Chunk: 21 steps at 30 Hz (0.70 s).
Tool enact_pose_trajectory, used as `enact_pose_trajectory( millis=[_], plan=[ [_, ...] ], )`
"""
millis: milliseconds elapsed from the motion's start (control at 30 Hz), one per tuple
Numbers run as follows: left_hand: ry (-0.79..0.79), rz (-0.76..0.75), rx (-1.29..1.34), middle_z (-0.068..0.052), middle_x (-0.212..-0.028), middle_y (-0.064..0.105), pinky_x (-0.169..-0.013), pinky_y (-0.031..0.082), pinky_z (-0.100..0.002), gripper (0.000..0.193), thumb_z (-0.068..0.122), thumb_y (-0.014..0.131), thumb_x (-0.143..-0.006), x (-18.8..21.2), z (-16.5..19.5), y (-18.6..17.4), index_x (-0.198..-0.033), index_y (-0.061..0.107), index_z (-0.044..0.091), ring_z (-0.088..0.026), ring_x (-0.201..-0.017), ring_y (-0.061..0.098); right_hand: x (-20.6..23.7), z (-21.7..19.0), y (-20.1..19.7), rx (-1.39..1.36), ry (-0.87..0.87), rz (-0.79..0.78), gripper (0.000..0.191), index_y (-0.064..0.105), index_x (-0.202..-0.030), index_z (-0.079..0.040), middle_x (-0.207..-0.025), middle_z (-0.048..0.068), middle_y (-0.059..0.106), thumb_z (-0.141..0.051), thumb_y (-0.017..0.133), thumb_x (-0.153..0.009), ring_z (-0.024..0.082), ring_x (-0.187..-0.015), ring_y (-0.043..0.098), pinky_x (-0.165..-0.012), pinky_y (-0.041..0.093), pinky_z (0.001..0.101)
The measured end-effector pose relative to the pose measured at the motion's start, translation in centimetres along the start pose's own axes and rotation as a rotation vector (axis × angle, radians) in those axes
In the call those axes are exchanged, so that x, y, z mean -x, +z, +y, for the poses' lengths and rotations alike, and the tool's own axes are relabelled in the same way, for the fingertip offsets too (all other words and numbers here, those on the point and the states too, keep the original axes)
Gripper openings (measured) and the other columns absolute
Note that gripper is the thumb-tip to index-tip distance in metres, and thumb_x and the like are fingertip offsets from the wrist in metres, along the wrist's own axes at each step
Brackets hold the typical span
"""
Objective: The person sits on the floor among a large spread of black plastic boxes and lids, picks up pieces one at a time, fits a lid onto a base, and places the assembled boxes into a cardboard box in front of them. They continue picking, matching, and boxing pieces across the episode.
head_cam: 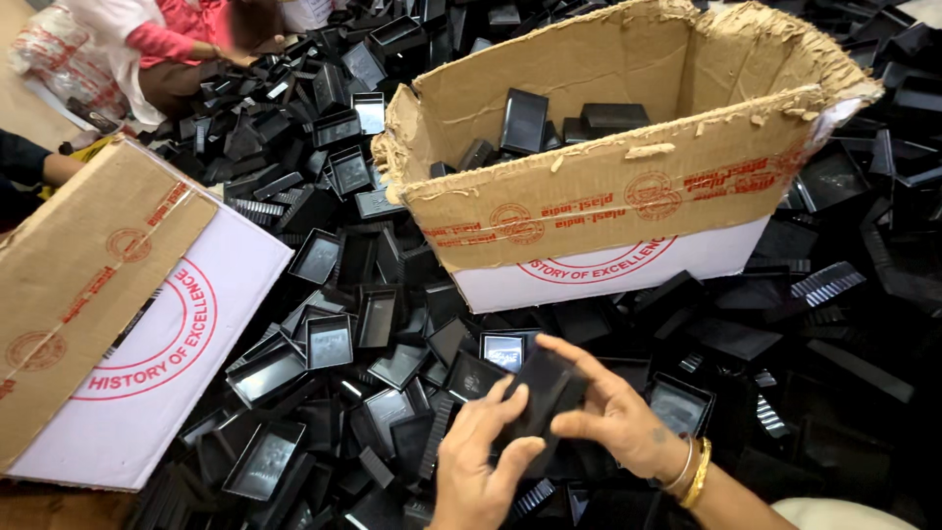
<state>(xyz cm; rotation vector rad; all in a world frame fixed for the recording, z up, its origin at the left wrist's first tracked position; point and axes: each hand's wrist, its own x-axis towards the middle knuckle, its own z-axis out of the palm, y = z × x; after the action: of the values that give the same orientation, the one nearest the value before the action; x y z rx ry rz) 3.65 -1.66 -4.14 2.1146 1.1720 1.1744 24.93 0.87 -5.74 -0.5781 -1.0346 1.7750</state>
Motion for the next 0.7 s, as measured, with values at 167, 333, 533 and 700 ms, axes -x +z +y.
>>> enact_pose_trajectory(
  millis=[167,333,533,700],
  plan=[
    [0.291,0.153,-0.307,-0.028,-0.131,0.066,-0.108,0.048,-0.048,0.072,0.0,0.073,-0.07,-1.4,1.8,0.9,-0.139,0.052,-0.005,-0.043,-0.125,0.064,-0.6,1.2,-0.2,-0.317,0.069,0.124,0.074,0.038,-0.153,-0.016,-0.135,0.004,0.058,-0.013,0.07,-0.086,0.017,-0.12,0.059,-0.102,0.051,0.0414],
    [-0.307,-0.084,-0.177,-0.016,-0.111,0.075,-0.094,0.057,-0.037,0.059,0.024,0.081,-0.079,-2.3,2.0,0.3,-0.133,0.064,0.008,-0.031,-0.104,0.077,-0.9,1.8,-2.0,-0.022,0.152,0.02,0.07,0.039,-0.151,-0.021,-0.134,0.002,0.058,-0.011,0.068,-0.088,0.012,-0.122,0.057,-0.103,0.048,0.0356],
    [-0.15,0.195,0.1,-0.016,-0.103,0.077,-0.084,0.058,-0.035,0.05,0.01,0.083,-0.076,-2.2,1.9,-0.1,-0.122,0.064,0.001,-0.03,-0.094,0.075,-2.2,5.0,-5.1,-0.207,-0.103,0.087,0.041,0.055,-0.127,-0.007,-0.117,0.004,0.066,0.006,0.067,-0.09,0.015,-0.111,0.061,-0.098,0.047,0.0319],
    [-0.063,0.288,-0.174,-0.017,-0.101,0.073,-0.077,0.058,-0.037,0.046,0.011,0.085,-0.074,-2.2,2.2,0.2,-0.116,0.067,0.001,-0.034,-0.09,0.074,-2.3,6.4,-5.2,-0.248,-0.162,0.111,0.037,0.053,-0.122,-0.005,-0.112,0.005,0.066,0.01,0.064,-0.09,0.014,-0.107,0.062,-0.095,0.048,0.0306]
  ],
)
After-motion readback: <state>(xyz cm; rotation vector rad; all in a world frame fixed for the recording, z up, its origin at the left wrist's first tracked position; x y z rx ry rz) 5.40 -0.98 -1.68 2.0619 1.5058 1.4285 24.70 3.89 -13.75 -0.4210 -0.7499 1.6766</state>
